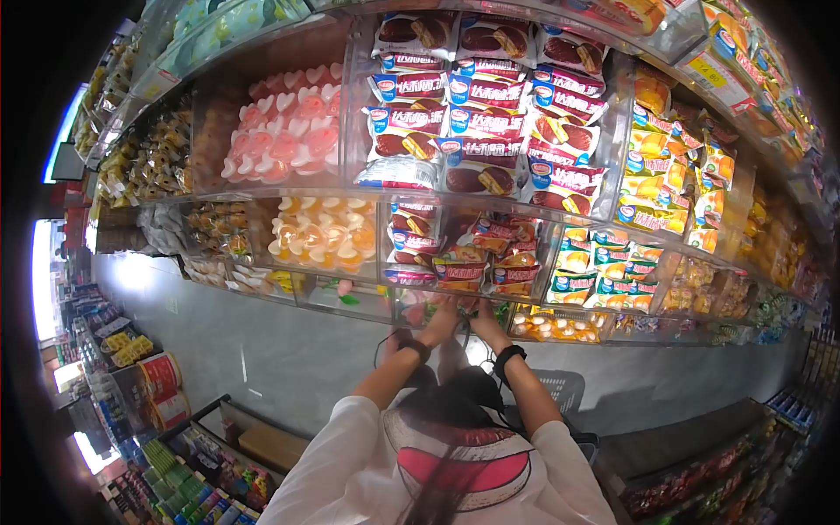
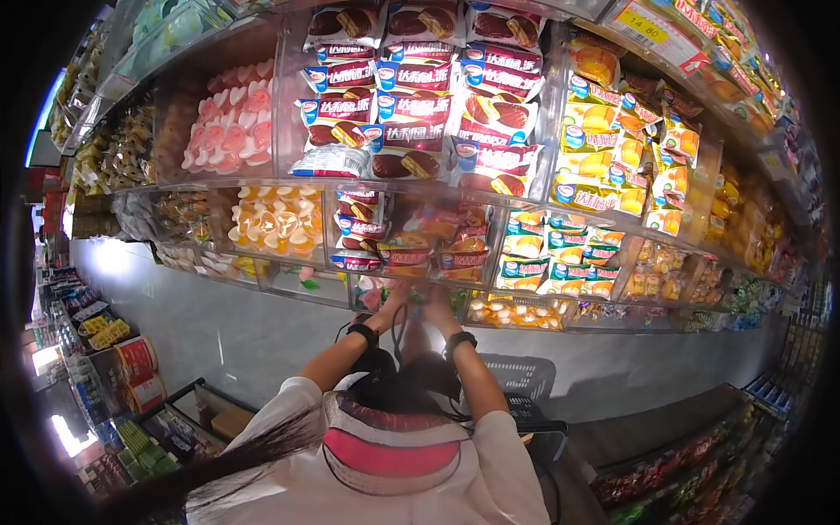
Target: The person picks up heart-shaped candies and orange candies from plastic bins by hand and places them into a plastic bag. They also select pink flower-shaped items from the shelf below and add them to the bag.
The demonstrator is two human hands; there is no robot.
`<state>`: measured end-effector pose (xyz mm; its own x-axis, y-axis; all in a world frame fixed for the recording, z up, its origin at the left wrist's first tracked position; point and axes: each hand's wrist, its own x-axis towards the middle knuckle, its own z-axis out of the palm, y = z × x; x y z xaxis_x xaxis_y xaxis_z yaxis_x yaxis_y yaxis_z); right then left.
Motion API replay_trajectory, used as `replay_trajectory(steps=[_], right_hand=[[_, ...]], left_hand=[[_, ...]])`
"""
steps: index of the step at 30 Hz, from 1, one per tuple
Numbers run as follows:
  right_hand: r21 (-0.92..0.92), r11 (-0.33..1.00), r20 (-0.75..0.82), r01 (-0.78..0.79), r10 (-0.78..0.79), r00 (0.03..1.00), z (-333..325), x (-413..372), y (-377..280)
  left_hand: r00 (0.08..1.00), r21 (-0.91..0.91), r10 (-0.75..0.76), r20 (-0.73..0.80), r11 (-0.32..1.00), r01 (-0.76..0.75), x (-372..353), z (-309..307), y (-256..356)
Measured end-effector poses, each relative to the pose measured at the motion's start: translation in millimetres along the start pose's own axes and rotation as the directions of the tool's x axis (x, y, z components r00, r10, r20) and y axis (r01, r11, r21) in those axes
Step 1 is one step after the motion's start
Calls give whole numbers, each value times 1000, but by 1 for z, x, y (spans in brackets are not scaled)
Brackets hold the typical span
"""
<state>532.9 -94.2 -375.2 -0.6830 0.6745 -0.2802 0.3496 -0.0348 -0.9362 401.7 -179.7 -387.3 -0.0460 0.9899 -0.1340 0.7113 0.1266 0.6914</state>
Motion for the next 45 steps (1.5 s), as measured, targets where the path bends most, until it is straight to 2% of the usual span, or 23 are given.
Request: replay_trajectory(steps=[2, 3, 4, 6, 8, 10, 13, 14, 16, 17, 19, 20, 23, 26, 27, 29, 32, 35, 36, 38, 41, 43, 45], right_hand=[[-14, 998, 18, 66, -66, 998, 1, 3, -8], [-25, 996, 11, 90, -89, 996, 2, 5, -6], [-36, 993, 5, 116, -116, 993, 3, 8, -2], [51, 988, 101, -144, 138, 985, 3, 18, 11], [-22, 973, 96, -231, 232, 968, 4, 23, 8], [-236, 959, -19, -158, 158, 987, 4, 21, 2], [-60, 986, 17, -156, 157, 987, 6, 18, 5], [-162, 985, 4, -58, 59, 998, 6, 9, 7], [-363, 921, 11, 140, -146, 989, -1, -10, -27], [-356, 929, 51, 103, -91, 995, -5, -12, -45], [-345, 938, 127, 27, 18, 992, -11, -16, -77], [-370, 927, 151, 67, -12, 988, -12, -18, -88], [-429, 881, 223, 201, -112, 968, -16, -26, -113], [-442, 826, 356, 349, -196, 914, -20, -29, -144], [-454, 801, 384, 390, -219, 897, -20, -31, -159], [-473, 746, 442, 469, -260, 859, -18, -38, -189], [-360, 613, 477, 704, -527, 703, -20, -39, -240], [-315, 480, 517, 819, -636, 573, -13, -35, -262], [-309, 433, 544, 847, -650, 531, -9, -33, -266], [-309, 317, 636, 897, -632, 442, -1, -25, -269], [-352, 344, 627, 870, -603, 493, 6, -20, -299], [-292, 325, 567, 899, -698, 437, 4, -24, -343], [-286, 244, 554, 927, -747, 368, 3, -13, -369]], left_hand=[[997, 62, -24, -68, 998, 28, -3, 1, 4], [987, -156, -160, -34, 976, 153, -2, -12, 17], [959, -360, -282, 25, 893, 271, 2, -37, 38], [937, -515, -348, 19, 800, 307, 5, -46, 44], [954, -443, -262, -147, 879, 174, 0, -26, 26], [953, -468, -274, -131, 864, 184, -2, -23, 22], [964, -454, -227, -137, 880, 143, -5, -19, 16], [969, -439, -200, -145, 891, 118, -5, -18, 14], [974, -297, -216, -71, 937, 186, -4, -13, 3], [972, -220, -230, -36, 951, 217, -3, -13, 0], [975, -218, -219, -47, 954, 204, -3, -23, 4], [976, -217, -211, -52, 956, 196, -4, -29, 7], [968, -605, -247, 50, 764, 227, -5, -57, 23], [963, -867, -170, 208, 424, 262, -9, -124, 64], [959, -917, -122, 257, 283, 282, -12, -128, 59], [942, -942, -5, 336, -13, 336, -23, -132, 44], [893, -871, -48, 448, -249, 423, -44, -191, 71], [924, -907, -79, 375, -239, 348, -63, -222, 87], [914, -889, -107, 391, -299, 346, -69, -232, 90], [917, -929, -153, 369, -103, 357, -74, -247, 90], [933, -929, -219, 284, 176, 324, -83, -270, 96], [929, -842, -262, 262, 407, 353, -84, -300, 104], [964, -819, -217, 151, 518, 245, -89, -334, 118]])
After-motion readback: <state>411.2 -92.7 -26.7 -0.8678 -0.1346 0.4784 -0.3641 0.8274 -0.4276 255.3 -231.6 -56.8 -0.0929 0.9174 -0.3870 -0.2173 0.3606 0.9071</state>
